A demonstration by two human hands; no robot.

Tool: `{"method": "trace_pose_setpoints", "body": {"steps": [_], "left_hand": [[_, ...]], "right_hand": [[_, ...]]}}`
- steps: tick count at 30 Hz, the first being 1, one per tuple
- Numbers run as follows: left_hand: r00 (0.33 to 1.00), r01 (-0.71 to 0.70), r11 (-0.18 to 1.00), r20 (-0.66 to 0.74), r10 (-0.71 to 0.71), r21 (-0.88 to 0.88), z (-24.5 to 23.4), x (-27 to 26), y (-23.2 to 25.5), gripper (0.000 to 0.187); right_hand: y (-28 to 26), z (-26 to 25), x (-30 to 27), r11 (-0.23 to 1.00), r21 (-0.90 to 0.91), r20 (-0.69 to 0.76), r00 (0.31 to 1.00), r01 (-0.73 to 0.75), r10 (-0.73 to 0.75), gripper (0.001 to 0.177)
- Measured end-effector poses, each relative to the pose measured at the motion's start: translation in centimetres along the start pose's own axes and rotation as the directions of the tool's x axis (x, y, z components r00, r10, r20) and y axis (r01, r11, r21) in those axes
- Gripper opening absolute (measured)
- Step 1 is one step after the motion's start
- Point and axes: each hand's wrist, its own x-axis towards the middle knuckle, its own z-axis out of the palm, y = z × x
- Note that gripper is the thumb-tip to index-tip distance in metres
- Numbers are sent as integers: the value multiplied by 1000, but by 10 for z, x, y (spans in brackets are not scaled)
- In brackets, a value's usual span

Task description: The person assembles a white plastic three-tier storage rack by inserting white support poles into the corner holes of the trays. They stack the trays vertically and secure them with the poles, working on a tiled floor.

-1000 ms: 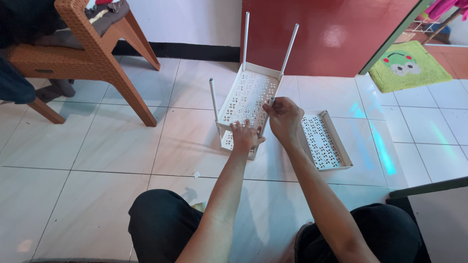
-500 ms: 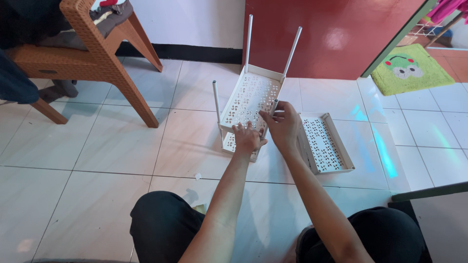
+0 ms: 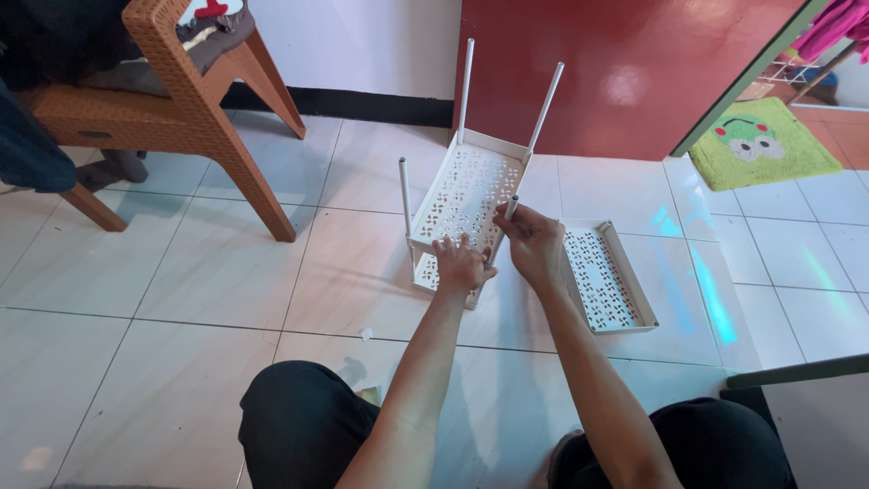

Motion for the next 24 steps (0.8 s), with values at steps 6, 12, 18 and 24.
{"method": "trace_pose_setpoints", "body": {"steps": [6,12,18,24], "left_hand": [[1000,-3,1000,20,2,10,-2,1,0,56],[999,8,1000,35,-8,1,-5,1,0,53],[999,-2,1000,37,3,-8,-2,0,-1,53],[991,16,1000,132,-18,15,-1,11,1,54]], "right_hand": [[-3,7,-1,976,219,39,999,7,-15,19],[3,27,-12,999,24,-258,965,-42,47,20],[1,21,-7,998,62,-156,987,-30,39,12],[-44,-15,31,977,118,12,984,177,-179,14]]}}
